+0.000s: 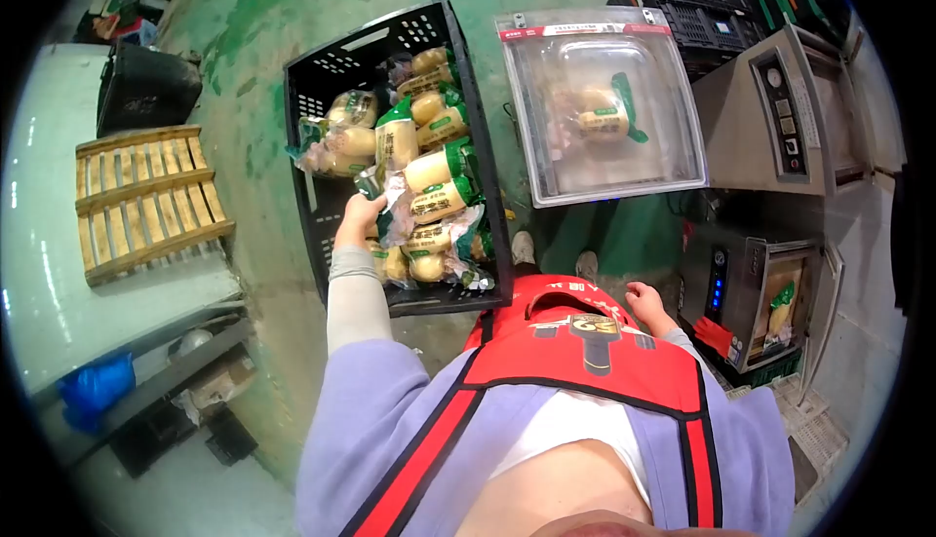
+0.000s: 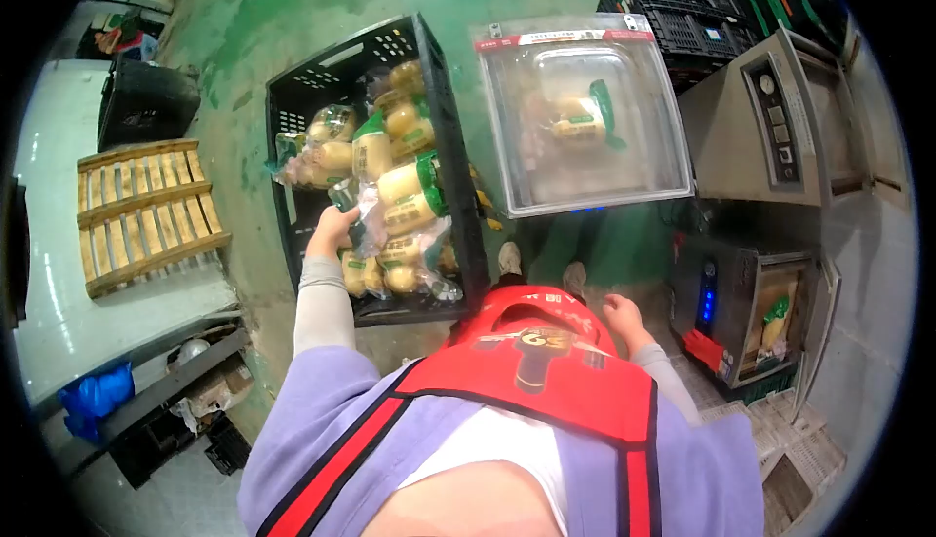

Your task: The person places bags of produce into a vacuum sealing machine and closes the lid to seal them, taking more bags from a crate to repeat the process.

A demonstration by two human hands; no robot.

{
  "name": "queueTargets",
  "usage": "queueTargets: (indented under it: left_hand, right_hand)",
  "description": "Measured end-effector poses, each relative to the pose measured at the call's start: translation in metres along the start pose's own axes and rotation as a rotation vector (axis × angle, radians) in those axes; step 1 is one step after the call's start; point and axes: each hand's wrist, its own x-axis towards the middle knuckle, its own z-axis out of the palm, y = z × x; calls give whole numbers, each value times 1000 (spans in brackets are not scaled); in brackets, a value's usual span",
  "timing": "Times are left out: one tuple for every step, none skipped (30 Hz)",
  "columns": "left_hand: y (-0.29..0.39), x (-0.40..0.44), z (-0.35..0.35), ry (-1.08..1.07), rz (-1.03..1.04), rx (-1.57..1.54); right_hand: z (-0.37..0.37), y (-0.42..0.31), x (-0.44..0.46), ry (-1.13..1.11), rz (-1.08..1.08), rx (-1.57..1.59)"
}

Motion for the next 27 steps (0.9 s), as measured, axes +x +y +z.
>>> queueTargets:
  left_hand:
    - [2,5,-14,-131,-70,181]
    - [22,-5,-28,-39,-33,240]
    - [46,-16,-42,49,7,298]
    - [54,-17,-50,333,109,301]
    - [59,-12,-56,616,214,297]
    - [60,-3,-62,849,293,311]
    - [60,9,-69,1082,372,319]
    - [63,17,-75,1074,372,317]
    - [66,24,-82,1031,376,367]
    - [68,30,-90,989,383,415]
    - [73,32,-100,787,283,482]
    - [80,35,-106,661,170,521]
    - [88,33,-113,535,58,561]
    - [82,37,-115,531,64,561]
    - [68,40,-115,575,195,483]
    - [64,36,-115,617,324,403]
    - [60,31,-115,614,328,402]
    - [56,24,-115,635,418,366]
    - [55,16,-115,658,509,327]
    - [60,3,-116,713,584,374]
    - [66,-10,-119,721,585,372]
    - [74,-23,-123,765,638,397]
    - [83,-37,-128,810,690,424]
    - [92,-52,-133,854,784,463]
    - [106,-71,-138,868,781,467]
    - [121,-93,-142,830,839,450]
    - [137,-114,-145,790,901,433]
  right_hand:
    - [2,-4,1,-8,-4,-8]
    - [2,-9,0,-17,-10,-9]
    - [-1,-14,-1,-21,8,23]
    - [-1,-16,-2,-23,28,56]
    - [1,-15,0,-22,30,56]
    - [4,-10,2,8,19,62]
    - [8,-6,4,40,10,66]
    - [12,0,6,41,18,64]
    - [16,7,6,46,-11,57]
    - [19,11,4,54,-41,53]
    - [18,9,1,59,-31,51]
    - [18,8,-1,52,-18,53]
    - [20,5,-5,41,-6,58]
    - [20,3,-7,46,-1,59]
    - [20,1,-8,44,18,37]
    - [21,-1,-9,41,36,15]
    - [21,-2,-10,44,39,17]
    - [20,-4,-11,41,22,29]
    - [19,-5,-9,40,2,40]
    - [19,-8,-7,42,-1,41]
    - [19,-10,-4,41,-30,33]
    - [18,-14,0,38,-63,24]
    - [15,-24,4,37,-76,22]
    - [12,-35,8,56,-135,40]
    - [9,-51,11,75,-194,59]
    - [1,-74,12,55,-256,137]
    - [-10,-103,12,38,-317,217]
